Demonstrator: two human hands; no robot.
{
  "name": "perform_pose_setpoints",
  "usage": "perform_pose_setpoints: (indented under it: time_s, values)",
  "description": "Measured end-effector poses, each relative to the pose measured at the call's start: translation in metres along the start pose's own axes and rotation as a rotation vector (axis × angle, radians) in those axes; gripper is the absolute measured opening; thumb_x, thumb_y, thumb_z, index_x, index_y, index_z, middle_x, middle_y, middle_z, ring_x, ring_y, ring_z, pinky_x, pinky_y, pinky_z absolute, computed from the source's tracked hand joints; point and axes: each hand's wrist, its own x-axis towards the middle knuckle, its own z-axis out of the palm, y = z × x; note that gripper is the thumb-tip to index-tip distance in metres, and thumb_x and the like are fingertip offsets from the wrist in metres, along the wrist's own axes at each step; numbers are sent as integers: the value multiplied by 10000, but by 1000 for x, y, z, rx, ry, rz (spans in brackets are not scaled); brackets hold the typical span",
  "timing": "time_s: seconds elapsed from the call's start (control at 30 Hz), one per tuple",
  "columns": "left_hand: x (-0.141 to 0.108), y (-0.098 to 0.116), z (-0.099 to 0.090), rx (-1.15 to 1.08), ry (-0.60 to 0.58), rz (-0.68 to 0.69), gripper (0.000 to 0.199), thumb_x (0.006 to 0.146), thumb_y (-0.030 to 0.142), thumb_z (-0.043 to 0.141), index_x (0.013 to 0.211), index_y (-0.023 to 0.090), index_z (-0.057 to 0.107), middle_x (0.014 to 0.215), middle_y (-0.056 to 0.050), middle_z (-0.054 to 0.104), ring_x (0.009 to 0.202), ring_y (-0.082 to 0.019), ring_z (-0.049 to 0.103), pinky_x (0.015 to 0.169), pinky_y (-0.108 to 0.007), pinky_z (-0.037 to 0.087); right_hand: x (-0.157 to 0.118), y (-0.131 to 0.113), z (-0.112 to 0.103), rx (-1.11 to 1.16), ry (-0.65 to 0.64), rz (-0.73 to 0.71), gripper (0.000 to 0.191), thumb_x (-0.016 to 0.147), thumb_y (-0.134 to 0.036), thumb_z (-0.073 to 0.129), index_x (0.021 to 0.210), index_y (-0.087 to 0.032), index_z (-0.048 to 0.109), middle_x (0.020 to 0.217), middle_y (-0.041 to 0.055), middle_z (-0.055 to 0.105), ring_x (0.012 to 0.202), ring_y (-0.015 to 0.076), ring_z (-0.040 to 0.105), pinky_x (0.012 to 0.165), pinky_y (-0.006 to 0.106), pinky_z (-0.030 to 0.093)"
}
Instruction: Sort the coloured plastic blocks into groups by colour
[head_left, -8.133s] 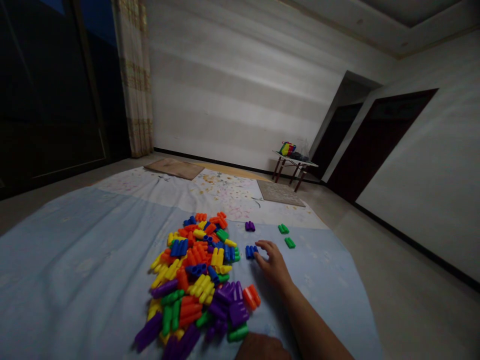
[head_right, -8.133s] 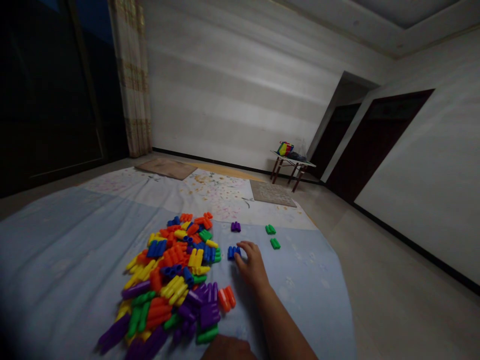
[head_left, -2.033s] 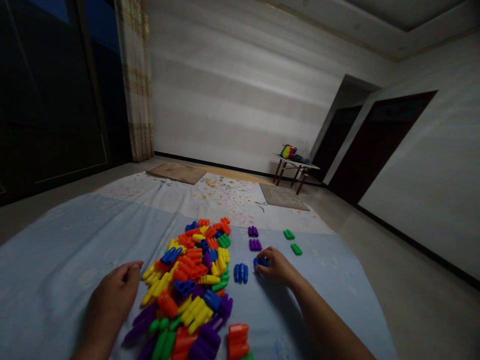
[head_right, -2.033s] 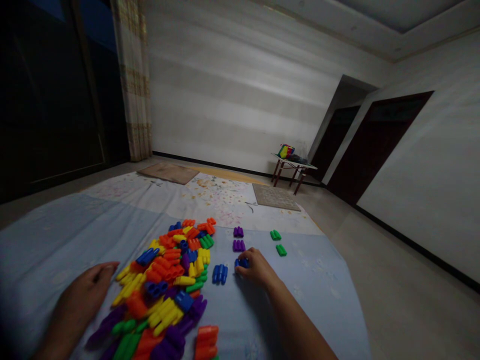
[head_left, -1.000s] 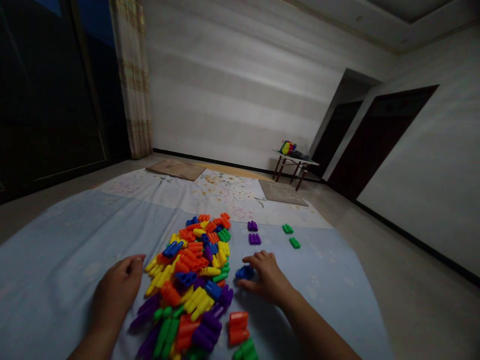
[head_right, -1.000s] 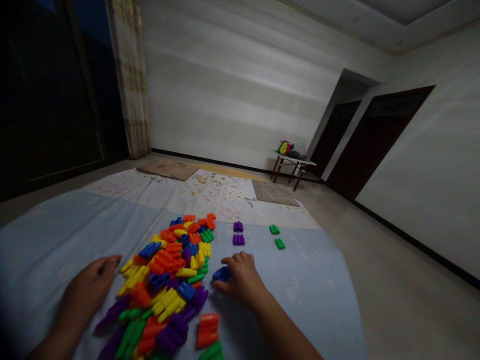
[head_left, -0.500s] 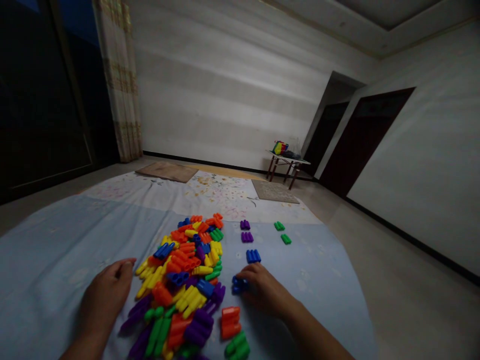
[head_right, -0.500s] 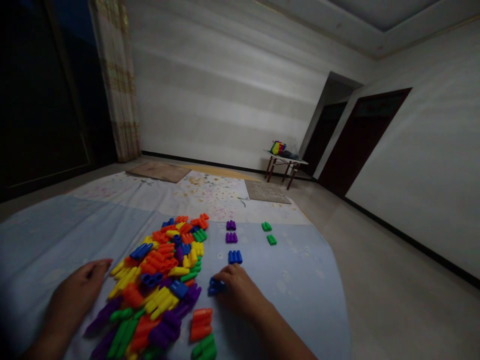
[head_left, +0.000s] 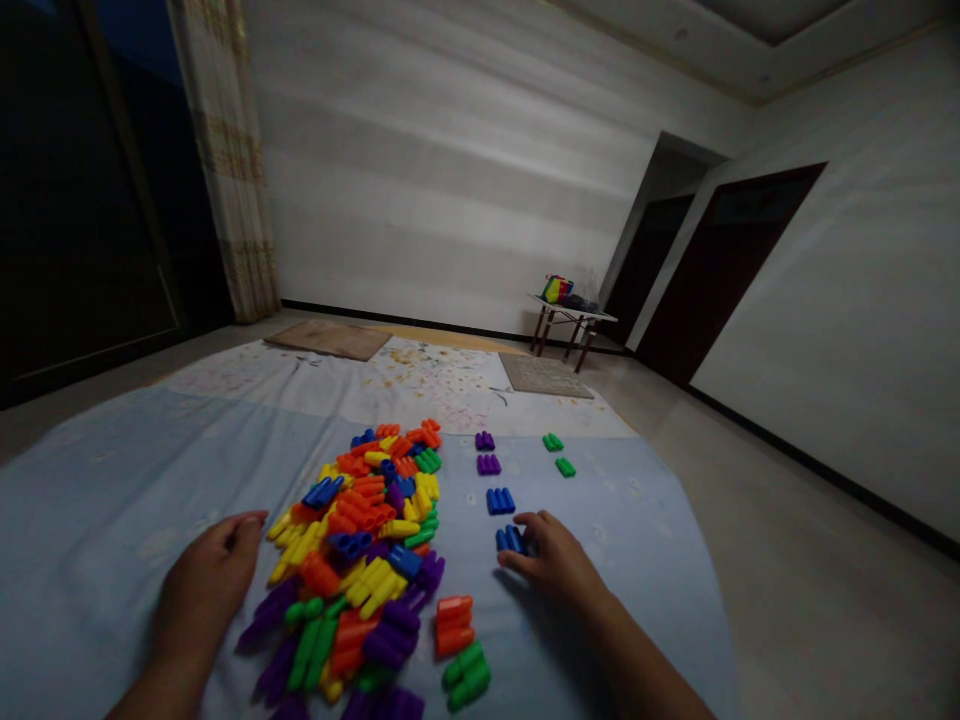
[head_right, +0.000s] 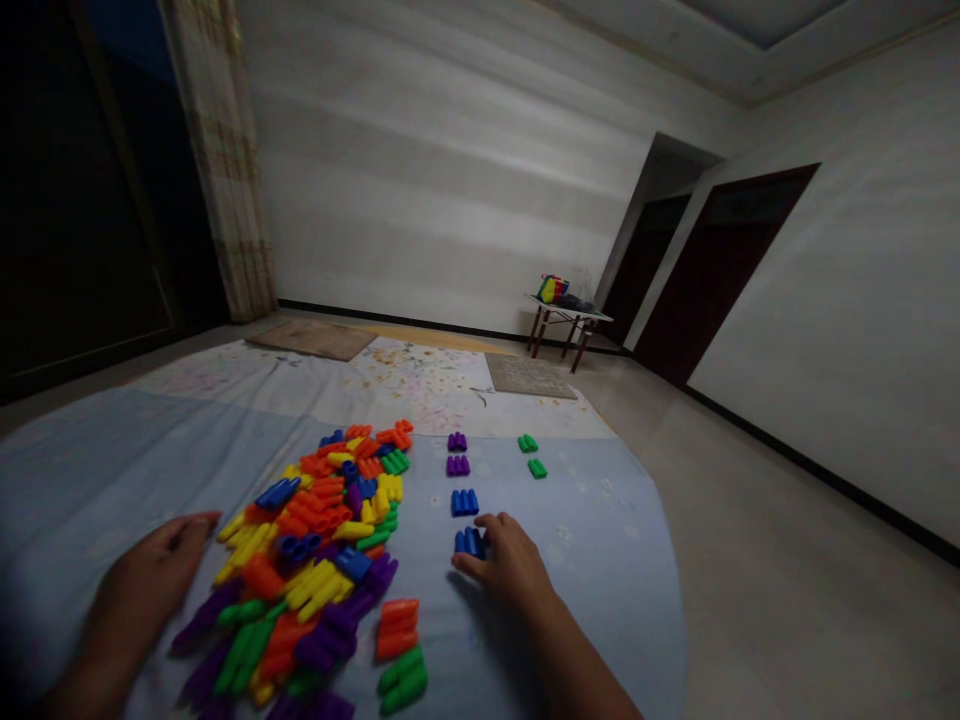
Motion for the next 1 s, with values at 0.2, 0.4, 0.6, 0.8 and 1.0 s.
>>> perform_pose_setpoints:
  time_s: [0.2,0.4,0.6,0.8,1.0]
  values:
    - [-2,1,-1,5,2,3,442,811,423,304,989,167,617,1086,-103,635,1034,-240,559,886,-324,413,2,6,5,66,26,-47,388,713,-402,634,1049,-210,620,898,43,582,792,169,572,709,258,428]
    - [-6,3,-3,-3,39,31,405,805,401,340,959,169,634,1032,-91,660,974,-225,586,830,-311,441,3,14,6,139,26,-41,457,716,-452,628,1090,-192,600,876,40,580,748,159,560,696,263,443]
    - [-8,0,-1,-13,79,98,393,788,401,363,931,169,646,1001,-83,673,961,-212,599,853,-298,442,3,22,5,191,1,-80,414,732,-444,614,1048,-177,623,822,33,584,716,159,554,679,275,458]
    - [-9,2,0,28,140,180,405,790,386,341,931,160,646,990,-92,669,953,-211,599,864,-297,440,1,14,-2,243,157,-117,382,792,-443,547,1050,-169,613,827,53,594,672,156,549,638,288,470]
    - [-12,5,1,15,173,224,425,788,384,330,934,144,648,975,-101,667,952,-210,598,877,-292,433,-7,-33,-6,272,76,-366,228,840,-310,518,1005,-190,619,891,56,597,768,150,567,712,282,472]
